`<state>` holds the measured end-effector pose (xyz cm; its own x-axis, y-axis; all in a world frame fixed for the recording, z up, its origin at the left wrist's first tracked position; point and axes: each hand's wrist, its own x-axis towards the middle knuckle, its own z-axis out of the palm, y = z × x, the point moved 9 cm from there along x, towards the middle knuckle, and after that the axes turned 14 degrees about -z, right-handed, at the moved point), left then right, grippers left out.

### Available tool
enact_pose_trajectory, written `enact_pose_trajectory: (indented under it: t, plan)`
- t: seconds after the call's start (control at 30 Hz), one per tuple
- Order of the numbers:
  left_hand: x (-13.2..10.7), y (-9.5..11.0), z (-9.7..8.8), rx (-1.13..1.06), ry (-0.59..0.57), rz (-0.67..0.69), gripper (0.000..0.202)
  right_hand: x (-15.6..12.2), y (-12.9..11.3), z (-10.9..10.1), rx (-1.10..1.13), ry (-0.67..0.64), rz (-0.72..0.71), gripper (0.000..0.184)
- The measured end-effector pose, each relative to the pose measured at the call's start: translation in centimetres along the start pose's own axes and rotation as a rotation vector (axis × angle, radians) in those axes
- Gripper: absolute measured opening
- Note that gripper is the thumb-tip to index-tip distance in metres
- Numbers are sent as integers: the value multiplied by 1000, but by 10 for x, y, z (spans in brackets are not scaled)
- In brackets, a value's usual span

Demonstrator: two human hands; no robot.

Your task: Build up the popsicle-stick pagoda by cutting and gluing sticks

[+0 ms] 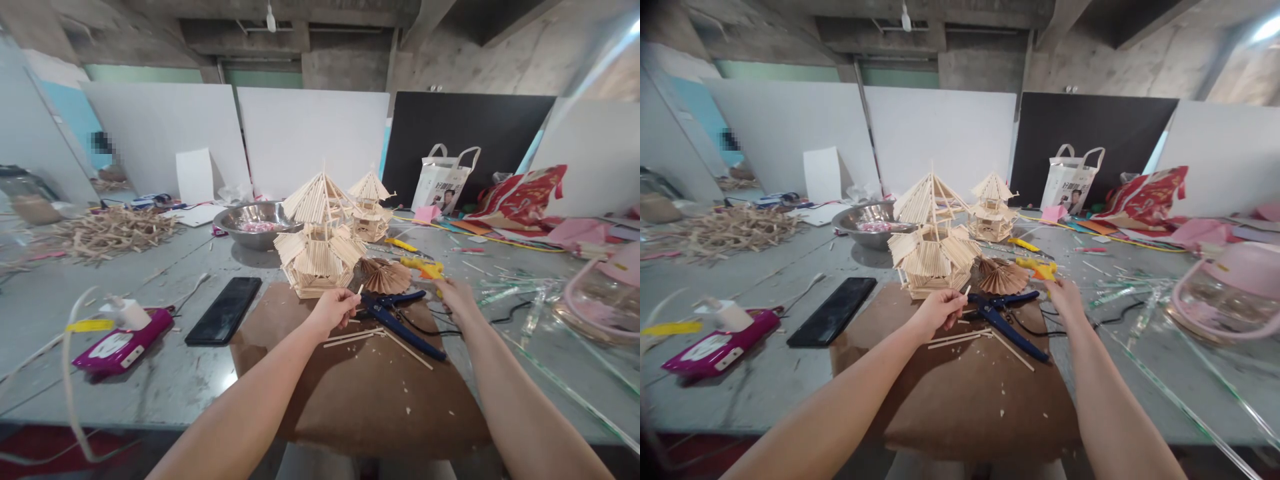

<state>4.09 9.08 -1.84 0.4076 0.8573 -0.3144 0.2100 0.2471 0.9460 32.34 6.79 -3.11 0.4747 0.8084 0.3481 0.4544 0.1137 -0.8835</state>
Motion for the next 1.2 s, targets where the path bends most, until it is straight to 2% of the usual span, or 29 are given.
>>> enact_pose_trajectory:
  t: [0.03, 0.1, 0.23, 0.37, 0.5, 0.6, 0.77, 0.93, 1.2]
  plan:
    - [0, 0, 0, -2, -1, 1, 22, -3, 0, -4, 47, 75, 62, 17]
    - [1, 0, 0, -10, -6, 5, 21, -8, -5, -3, 146, 133, 126, 20]
    - [1, 1, -1, -28, -7, 6, 21, -13, -21, 9, 351, 86, 109, 30]
    - [-1, 3, -3, -52, 3, 19, 23, -16, -36, 11, 565, 87, 74, 28]
    - [-2, 6, -5, -66, 6, 34, 25, -22, -52, 23, 727, -52, 65, 25]
    - [-3, 6, -5, -78, 9, 31, 26, -28, -62, 33, 646, -208, 6, 18]
    - [-2, 7, -5, -69, 8, 41, 26, -40, -74, 47, 371, -424, -83, 14]
    - [-2, 7, -5, -69, 7, 39, 25, -45, -87, 47, 303, -405, -123, 13]
    - [0, 4, -1, -134, -73, 31, 27, -54, -92, 59, 419, -475, -144, 20]
